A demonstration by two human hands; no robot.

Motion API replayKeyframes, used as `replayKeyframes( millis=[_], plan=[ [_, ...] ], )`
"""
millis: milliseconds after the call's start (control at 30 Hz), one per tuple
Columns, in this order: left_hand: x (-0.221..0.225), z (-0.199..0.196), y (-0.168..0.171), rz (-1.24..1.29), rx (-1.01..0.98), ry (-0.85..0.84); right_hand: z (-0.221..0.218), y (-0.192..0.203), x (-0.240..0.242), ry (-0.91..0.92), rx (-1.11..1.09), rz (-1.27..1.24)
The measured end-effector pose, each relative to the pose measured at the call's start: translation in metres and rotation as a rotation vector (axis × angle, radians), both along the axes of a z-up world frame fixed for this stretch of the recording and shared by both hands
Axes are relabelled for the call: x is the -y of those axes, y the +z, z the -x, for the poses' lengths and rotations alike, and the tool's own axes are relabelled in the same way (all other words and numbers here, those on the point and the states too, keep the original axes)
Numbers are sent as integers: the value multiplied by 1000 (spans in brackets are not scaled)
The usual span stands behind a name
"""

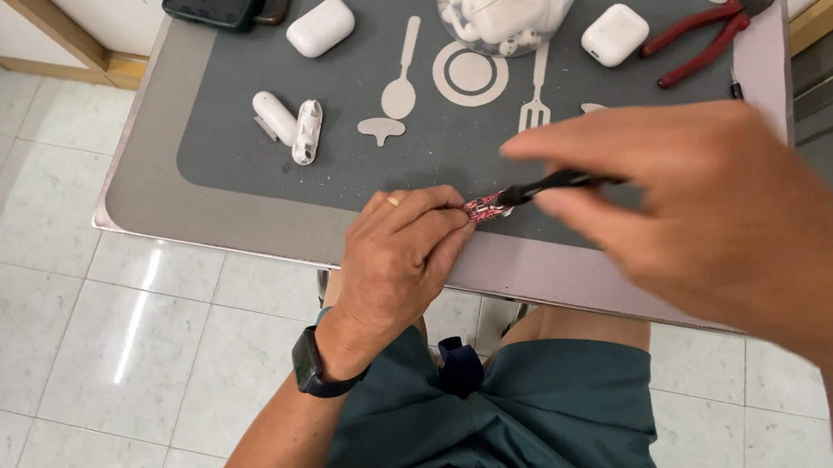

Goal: The person is reassembling a small electronic device, specifically fitting a circuit board into a white plastic earbud case and using a precision screwdriver.

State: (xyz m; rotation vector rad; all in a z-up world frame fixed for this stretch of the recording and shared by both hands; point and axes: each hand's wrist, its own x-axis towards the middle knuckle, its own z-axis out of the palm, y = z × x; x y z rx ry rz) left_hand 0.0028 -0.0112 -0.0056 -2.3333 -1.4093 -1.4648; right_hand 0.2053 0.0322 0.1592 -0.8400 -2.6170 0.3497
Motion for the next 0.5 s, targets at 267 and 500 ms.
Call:
replayKeyframes(
  millis=[267,500],
  plan=[
    [0,-1,21,280,219,-104,-57,-93,15,-615,-664,220],
    [-67,-1,56,491,-88,-90,-56,-128,24,-755,-852,225]
  ],
)
